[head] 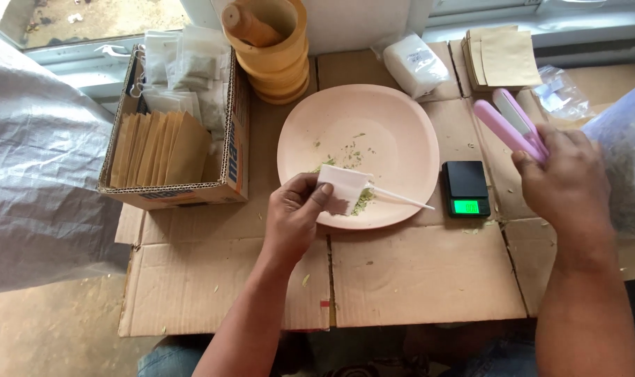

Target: The person fills small paper bags with dried tea leaves from a plate, weighs each bag on a digital scale, and seals them using a handheld heat sealer.

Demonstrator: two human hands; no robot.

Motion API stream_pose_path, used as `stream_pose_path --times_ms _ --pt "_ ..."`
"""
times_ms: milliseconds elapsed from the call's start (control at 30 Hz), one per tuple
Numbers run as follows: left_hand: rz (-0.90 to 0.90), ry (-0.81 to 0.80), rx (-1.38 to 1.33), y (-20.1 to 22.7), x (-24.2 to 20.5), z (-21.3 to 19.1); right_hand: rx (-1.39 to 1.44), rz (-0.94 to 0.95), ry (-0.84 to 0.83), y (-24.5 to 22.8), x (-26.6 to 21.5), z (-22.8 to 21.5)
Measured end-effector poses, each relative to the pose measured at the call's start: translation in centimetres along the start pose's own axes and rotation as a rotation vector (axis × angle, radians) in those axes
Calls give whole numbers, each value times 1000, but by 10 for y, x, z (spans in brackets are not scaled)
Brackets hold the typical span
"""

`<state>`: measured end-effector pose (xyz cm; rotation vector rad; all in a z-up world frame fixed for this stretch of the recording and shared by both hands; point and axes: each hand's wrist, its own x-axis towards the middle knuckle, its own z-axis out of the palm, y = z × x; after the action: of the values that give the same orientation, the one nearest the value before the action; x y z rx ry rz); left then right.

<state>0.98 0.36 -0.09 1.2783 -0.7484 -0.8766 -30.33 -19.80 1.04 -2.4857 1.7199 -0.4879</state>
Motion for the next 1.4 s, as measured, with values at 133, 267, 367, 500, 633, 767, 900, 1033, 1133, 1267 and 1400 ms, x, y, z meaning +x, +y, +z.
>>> stream_pose_path --times_ms 133,267,367,500,633,767,900,1033,1133,1267,1400 --pt "-26 90 -32 -1 -12 -12 -103 79 -75 10 3 10" --pt "-88 132 -13 -9 -28 -19 -132 174 -213 -5 3 2" --pt "-166 197 118 -1 -42 -21 -122 163 -198 -4 1 8" --pt "-212 222 285 11 -47 -15 -102 122 -39 15 3 22" --pt "-35 239 605 1 -48 -21 -9 -55 242 31 18 36" --pt "111 269 836 -11 -46 -26 135 -73 250 31 65 39" --pt "125 298 838 -14 -46 -26 128 3 306 64 123 65" --pt "173 311 820 -24 -44 -29 287 190 239 58 151 63" --pt "175 321 802 -25 -45 -28 280 341 163 57 159 63" --pt "153 333 794 -21 -44 -28 231 386 151 80 185 88" --pt "147 340 792 -25 -43 -29 223 383 202 100 194 106"
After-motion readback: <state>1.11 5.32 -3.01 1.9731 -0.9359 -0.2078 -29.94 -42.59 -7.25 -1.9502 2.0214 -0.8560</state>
